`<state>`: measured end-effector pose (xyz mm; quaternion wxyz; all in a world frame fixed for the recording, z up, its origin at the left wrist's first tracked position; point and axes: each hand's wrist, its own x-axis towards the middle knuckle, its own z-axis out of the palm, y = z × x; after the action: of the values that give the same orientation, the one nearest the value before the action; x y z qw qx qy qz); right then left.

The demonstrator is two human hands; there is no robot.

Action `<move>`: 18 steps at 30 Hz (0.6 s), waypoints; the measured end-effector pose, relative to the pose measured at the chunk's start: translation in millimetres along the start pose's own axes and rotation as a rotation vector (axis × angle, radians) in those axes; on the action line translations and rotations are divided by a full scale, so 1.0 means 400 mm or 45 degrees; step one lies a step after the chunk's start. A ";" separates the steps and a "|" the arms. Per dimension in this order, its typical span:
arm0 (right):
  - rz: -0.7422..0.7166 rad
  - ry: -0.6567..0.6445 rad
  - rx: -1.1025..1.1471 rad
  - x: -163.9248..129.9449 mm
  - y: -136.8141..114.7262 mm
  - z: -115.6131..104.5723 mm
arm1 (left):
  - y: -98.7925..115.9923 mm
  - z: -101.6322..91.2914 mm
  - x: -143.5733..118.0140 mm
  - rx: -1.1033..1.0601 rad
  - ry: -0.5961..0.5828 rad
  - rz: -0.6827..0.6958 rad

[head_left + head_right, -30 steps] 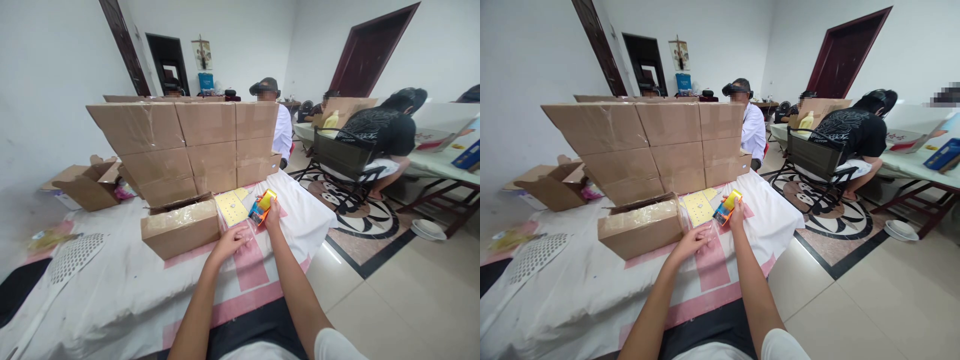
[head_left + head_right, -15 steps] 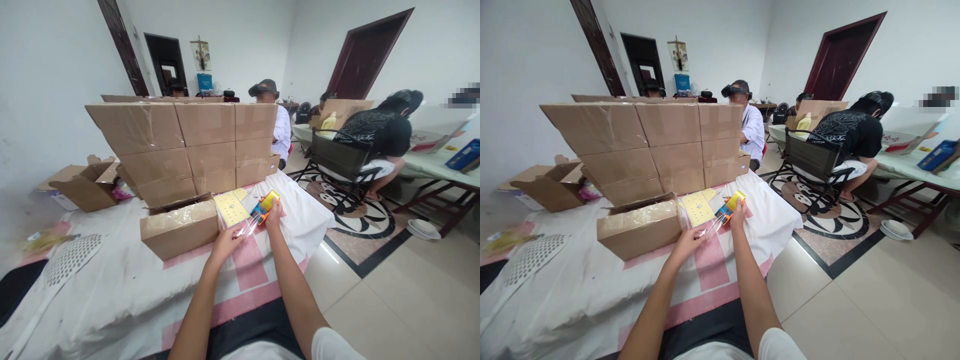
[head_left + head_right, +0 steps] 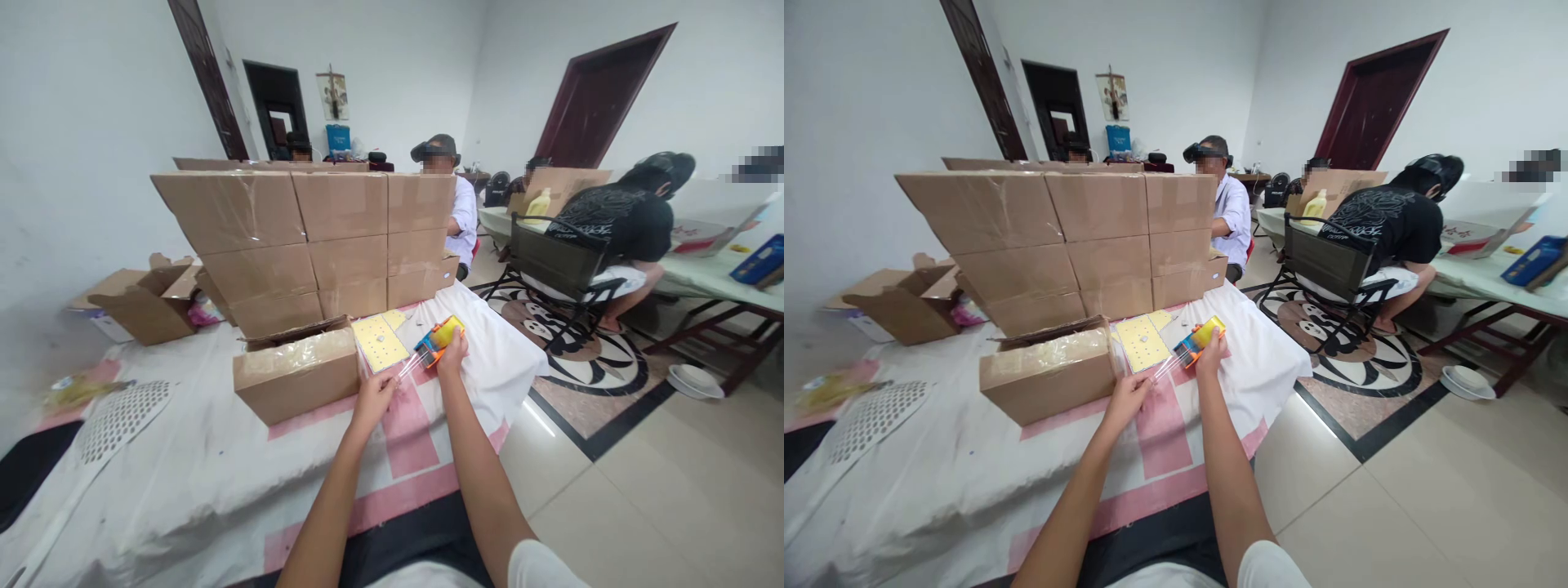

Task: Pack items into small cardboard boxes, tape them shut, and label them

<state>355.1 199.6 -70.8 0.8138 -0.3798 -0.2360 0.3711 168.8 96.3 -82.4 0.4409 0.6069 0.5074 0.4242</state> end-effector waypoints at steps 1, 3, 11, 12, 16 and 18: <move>0.010 0.005 -0.005 0.000 0.000 0.001 | -0.002 0.005 0.000 -0.006 0.010 -0.009; 0.027 0.015 -0.017 -0.001 -0.002 0.003 | -0.006 0.013 0.001 -0.019 0.042 -0.033; 0.024 0.076 -0.026 -0.016 -0.034 0.014 | -0.022 0.017 0.007 -0.043 0.077 -0.089; 0.029 0.075 -0.020 -0.017 -0.038 0.015 | -0.022 0.015 0.009 -0.045 0.059 -0.078; 0.047 0.089 0.010 -0.018 -0.061 0.014 | -0.018 0.016 0.015 -0.053 0.019 0.007; 0.065 0.098 0.022 -0.018 -0.083 0.016 | -0.012 0.023 0.017 -0.065 0.026 0.054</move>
<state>360.7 182.4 -41.6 0.8158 -0.3926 -0.1916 0.3790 177.4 102.7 -88.6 0.4419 0.6017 0.4879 0.4524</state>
